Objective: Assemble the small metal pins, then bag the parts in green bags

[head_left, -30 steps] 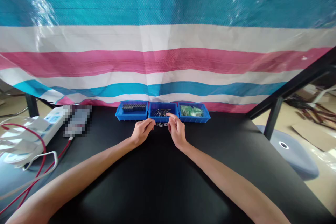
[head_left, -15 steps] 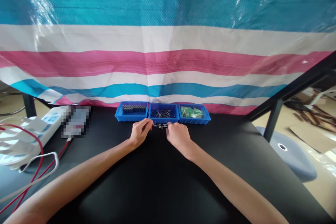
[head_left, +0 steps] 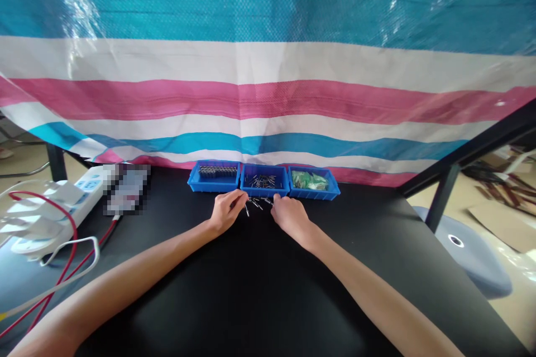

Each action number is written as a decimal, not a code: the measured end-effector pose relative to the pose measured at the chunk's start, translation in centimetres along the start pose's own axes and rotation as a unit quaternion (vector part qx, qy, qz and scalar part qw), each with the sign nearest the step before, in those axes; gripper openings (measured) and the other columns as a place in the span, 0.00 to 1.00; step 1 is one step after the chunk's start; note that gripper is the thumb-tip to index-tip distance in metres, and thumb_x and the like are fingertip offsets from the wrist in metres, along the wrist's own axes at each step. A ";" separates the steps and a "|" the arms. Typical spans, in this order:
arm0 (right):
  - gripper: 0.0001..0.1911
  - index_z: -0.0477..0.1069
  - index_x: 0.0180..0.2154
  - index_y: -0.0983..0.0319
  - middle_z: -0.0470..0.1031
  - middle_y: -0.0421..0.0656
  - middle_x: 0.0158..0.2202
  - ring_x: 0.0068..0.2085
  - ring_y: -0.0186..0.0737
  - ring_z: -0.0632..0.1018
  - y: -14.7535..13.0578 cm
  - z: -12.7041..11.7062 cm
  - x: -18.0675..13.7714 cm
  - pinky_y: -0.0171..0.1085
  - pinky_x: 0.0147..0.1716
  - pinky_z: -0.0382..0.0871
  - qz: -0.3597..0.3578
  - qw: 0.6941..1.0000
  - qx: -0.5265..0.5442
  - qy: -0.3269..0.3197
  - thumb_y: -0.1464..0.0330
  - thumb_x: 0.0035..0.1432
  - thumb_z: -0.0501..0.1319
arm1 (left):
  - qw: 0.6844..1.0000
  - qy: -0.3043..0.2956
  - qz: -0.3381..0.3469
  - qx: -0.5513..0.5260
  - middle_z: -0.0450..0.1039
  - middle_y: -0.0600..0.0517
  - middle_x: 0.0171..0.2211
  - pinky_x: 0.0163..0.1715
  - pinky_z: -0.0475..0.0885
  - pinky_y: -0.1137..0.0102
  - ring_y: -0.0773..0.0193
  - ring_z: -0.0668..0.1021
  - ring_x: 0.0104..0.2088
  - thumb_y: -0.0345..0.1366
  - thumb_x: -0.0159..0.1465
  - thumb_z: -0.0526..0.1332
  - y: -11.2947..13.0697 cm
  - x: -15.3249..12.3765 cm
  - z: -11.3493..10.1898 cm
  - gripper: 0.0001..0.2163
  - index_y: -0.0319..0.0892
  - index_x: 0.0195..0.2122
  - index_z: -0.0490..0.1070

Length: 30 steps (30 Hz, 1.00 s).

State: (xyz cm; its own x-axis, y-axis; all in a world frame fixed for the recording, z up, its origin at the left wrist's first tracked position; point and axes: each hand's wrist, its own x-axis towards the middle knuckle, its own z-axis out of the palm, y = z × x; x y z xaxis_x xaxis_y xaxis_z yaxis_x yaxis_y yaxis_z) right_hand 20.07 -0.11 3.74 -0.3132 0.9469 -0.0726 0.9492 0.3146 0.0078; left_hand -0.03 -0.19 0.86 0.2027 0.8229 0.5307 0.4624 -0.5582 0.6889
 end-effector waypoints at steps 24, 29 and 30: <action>0.08 0.69 0.37 0.61 0.74 0.45 0.44 0.45 0.40 0.73 0.4 2.9 -2.1 0.37 0.45 0.65 -0.055 0.957 0.202 0.200 0.73 0.62 0.52 | 0.898 -0.169 0.010 0.407 0.74 0.48 0.35 0.23 0.64 0.72 0.61 0.78 0.27 0.42 0.67 0.53 -2.2 -1.3 -4.4 0.13 0.45 0.49 0.68; 0.07 0.70 0.35 0.61 0.75 0.45 0.46 0.48 0.43 0.72 0.6 3.4 -2.0 0.40 0.50 0.63 -0.067 0.956 0.206 0.197 0.74 0.61 0.53 | 0.899 -0.172 0.025 0.402 0.75 0.48 0.34 0.24 0.65 0.72 0.62 0.77 0.26 0.40 0.68 0.51 -2.8 -1.0 -4.2 0.14 0.45 0.50 0.70; 0.07 0.70 0.35 0.61 0.75 0.45 0.46 0.48 0.43 0.72 0.6 3.5 -2.0 0.40 0.50 0.63 -0.067 0.956 0.206 0.197 0.74 0.61 0.53 | 0.901 -0.171 0.028 0.398 0.75 0.48 0.33 0.24 0.65 0.72 0.62 0.77 0.25 0.39 0.68 0.51 -2.9 -0.9 -4.2 0.14 0.45 0.49 0.71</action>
State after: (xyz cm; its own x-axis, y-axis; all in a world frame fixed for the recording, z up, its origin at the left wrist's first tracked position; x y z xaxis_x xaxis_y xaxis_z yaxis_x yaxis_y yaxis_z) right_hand 21.35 -2.07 0.40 -0.3432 0.8766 0.3374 0.8052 0.4595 -0.3748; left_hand -5.17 0.25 0.41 0.4355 0.8567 0.2766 0.8885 -0.4584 0.0207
